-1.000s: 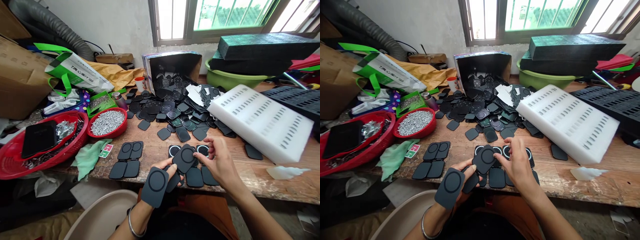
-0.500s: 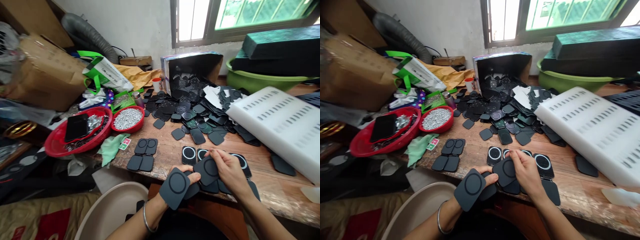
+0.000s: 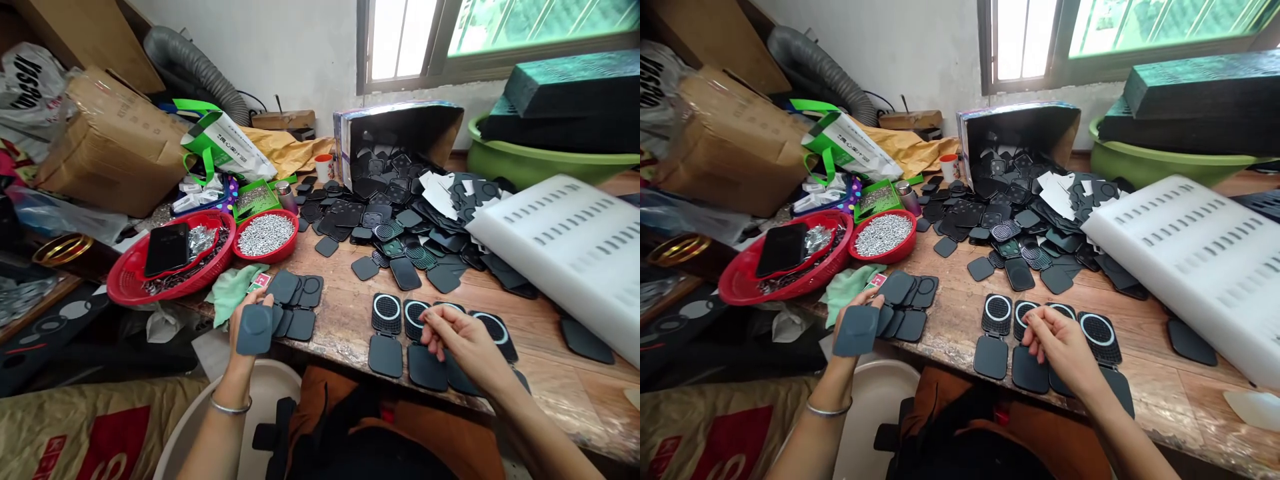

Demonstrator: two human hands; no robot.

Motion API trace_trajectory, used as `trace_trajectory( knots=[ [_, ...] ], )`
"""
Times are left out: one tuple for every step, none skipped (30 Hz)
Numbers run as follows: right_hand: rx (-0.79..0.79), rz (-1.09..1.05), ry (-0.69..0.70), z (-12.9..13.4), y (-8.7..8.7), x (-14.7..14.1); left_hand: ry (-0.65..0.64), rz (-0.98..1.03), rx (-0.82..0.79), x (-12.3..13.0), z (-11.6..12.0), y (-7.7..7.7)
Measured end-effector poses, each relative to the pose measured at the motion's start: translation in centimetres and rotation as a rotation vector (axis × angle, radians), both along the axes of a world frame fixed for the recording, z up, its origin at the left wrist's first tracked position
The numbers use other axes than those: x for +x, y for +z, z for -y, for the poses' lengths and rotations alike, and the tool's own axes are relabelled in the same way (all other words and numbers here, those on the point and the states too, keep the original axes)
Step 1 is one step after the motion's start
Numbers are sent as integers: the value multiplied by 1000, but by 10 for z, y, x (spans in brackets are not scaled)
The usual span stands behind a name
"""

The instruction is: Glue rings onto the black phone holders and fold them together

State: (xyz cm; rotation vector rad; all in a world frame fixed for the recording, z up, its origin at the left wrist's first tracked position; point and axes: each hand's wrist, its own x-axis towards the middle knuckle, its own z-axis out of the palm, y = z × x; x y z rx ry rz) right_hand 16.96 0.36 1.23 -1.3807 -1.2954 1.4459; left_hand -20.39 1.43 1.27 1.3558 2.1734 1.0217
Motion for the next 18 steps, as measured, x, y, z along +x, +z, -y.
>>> trace_trajectory(
  knots=[
    [5, 26, 10, 0, -1, -1, 5, -27, -4, -3, 1, -2],
    [10, 50, 11, 0, -2, -3, 11, -64, 5, -3, 2, -2],
    [25, 76, 7, 0, -2, -5, 25, -113, 35, 0, 3, -2],
    [53, 104, -2, 1, -2, -7, 44, -166, 85, 7, 4, -1],
    [95, 131, -12, 2, -1, -11, 61, -203, 148, 16, 4, 1],
    [147, 153, -19, 4, 0, -15, 71, -213, 217, 28, 2, 3],
    [209, 171, -16, 7, 2, -21, 61, -169, 271, 42, 0, 4],
    [276, 183, 2, 9, 5, -28, 27, -64, 303, 57, -3, 4],
    [345, 187, 30, 12, 8, -35, -21, 66, 308, 73, -6, 3],
    [415, 186, 58, 14, 12, -42, -83, 181, 294, 90, -10, 2],
    [489, 186, 80, 16, 16, -50, -147, 269, 280, 106, -12, 0],
    [566, 191, 87, 16, 20, -56, -202, 327, 266, 121, -13, -1],
    [637, 205, 83, 15, 24, -62, -262, 364, 250, 134, -14, -2],
    [698, 227, 72, 13, 27, -65, -319, 389, 236, 146, -13, -3],
    [748, 257, 66, 10, 30, -67, -372, 411, 222, 156, -11, -2],
    [787, 291, 68, 7, 32, -68, -421, 428, 206, 164, -9, -2],
    [817, 322, 74, 5, 34, -67, -459, 434, 191, 169, -7, -1],
    [839, 348, 78, 4, 35, -65, -482, 428, 176, 173, -6, 0]
  ],
)
